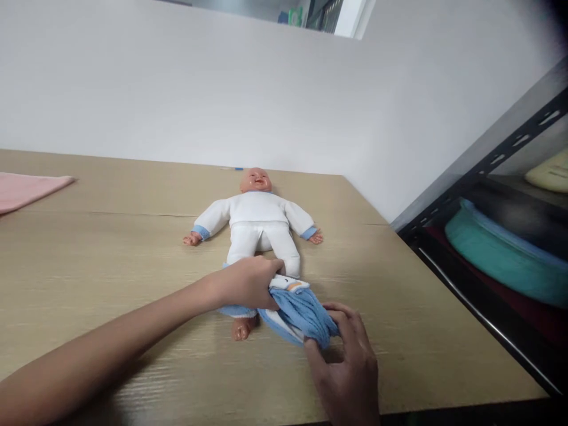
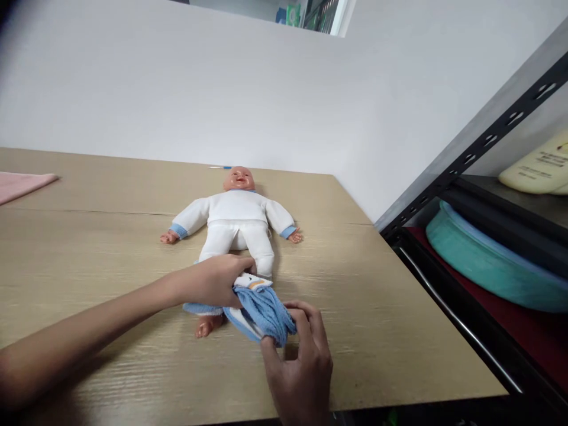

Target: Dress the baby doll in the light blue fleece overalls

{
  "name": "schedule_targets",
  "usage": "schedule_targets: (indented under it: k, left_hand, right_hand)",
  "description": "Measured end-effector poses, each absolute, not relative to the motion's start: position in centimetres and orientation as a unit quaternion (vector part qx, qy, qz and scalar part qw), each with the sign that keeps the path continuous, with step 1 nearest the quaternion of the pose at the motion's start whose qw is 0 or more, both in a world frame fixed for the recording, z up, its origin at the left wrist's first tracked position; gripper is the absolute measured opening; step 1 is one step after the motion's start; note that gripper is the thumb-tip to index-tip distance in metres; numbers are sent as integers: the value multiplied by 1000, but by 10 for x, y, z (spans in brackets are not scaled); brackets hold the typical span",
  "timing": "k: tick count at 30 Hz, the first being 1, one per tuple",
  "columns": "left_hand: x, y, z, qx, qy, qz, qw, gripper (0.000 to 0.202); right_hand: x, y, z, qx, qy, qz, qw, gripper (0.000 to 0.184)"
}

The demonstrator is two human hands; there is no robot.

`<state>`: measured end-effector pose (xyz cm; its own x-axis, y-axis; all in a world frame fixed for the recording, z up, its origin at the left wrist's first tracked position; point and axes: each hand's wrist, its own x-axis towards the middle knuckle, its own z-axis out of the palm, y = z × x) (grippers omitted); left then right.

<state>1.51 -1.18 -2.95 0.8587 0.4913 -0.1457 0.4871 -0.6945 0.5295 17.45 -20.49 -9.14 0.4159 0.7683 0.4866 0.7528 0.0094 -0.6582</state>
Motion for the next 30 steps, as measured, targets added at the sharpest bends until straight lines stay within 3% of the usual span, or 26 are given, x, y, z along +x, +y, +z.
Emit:
schedule_targets:
  k: [5, 11, 14, 18, 25, 30]
  left_hand:
    - [13, -16, -30, 911, 288, -9, 295, 56]
    - [7, -10, -30, 868, 269, 54, 413, 61]
    - [4, -9, -29, 857, 265, 57, 438, 63]
    - [1, -6, -28, 848, 255, 47, 462, 62]
    - [-3, 2, -26, 799, 248, 71, 544, 57]
    - [-3, 5, -18, 791, 246, 78, 555, 51]
  right_hand:
    - [177, -207, -102, -702, -442, 291, 477, 27]
    - [186, -186, -94, -599, -383, 456, 536, 36]
    - [187, -180, -88, -595, -377, 457, 544, 38]
    - [189, -173, -81, -605, -417, 420, 533, 26]
    - [200, -149, -87, -551, -348, 538, 535, 46]
    - [209, -131, -78, -560, -420, 521, 489, 37]
